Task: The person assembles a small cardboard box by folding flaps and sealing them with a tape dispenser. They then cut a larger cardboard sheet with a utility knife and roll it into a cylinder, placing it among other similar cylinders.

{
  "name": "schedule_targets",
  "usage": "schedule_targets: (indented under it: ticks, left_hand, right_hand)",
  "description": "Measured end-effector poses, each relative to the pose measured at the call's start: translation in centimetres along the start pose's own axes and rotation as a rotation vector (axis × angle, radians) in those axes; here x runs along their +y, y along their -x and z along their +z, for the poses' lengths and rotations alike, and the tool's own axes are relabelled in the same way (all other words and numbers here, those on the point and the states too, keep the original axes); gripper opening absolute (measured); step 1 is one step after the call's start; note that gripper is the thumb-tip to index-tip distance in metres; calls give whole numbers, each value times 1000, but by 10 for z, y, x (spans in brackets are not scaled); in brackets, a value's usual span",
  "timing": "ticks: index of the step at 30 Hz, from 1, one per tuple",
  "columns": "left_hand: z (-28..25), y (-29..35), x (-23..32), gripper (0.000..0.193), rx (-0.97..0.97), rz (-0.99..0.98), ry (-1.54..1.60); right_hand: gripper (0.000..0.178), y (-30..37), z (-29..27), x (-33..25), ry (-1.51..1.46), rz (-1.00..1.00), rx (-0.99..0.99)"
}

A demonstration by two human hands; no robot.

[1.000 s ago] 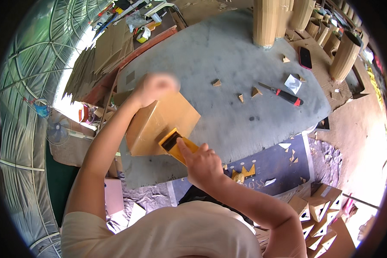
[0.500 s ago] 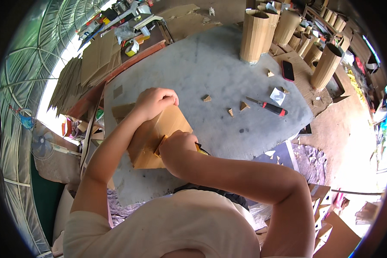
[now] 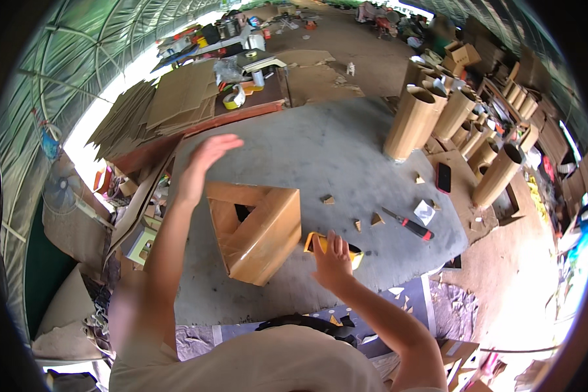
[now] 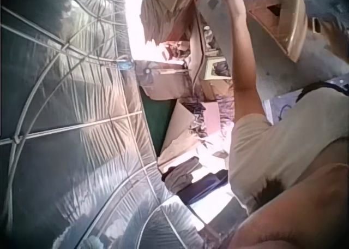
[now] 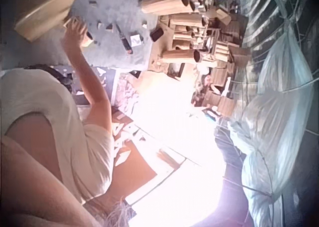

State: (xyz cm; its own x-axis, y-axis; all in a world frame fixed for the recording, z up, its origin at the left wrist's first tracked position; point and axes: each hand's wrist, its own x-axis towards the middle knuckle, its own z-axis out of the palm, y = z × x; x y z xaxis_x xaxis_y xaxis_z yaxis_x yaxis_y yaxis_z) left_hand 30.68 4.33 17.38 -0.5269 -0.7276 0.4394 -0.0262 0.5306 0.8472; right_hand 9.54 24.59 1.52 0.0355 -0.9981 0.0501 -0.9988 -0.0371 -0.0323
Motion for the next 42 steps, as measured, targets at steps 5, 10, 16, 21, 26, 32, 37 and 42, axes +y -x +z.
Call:
schedule_targets:
  ticks: [5,10,16,21,26,32,37,42]
  left_hand:
    - [-19,68,-69,47,178,-296,426]
    - [7,101,-153,55,292,-212,723]
    - [39,106,-130,60,515,-409,682]
    - [25,108,-79,53,757,-293,-65]
    - [77,72,-19,43,557,-526,-1210]
    - [142,112,-101,37,378,-627,-1395]
    - [201,93,-95,42,431,-548,-1325]
    - [210,151,-91,56,183,-475,-1017]
  right_hand:
    - [91,-22,-100,-66,-562,-181,569]
    - [116,-30,-83,-100,-641,-245,480]
    - [132,-12,-66,-90,-1093,-117,237]
    - [112,-13,-81,-51,-1605,-179,-74]
    - [67,-31,-27,-7,-2243,174,-573]
    - [46,-20,68,10,-2027,372,-793]
    - [40,-37,115,58,-1639,166,-444]
    - [33,-40,73,170,-832,332,-248]
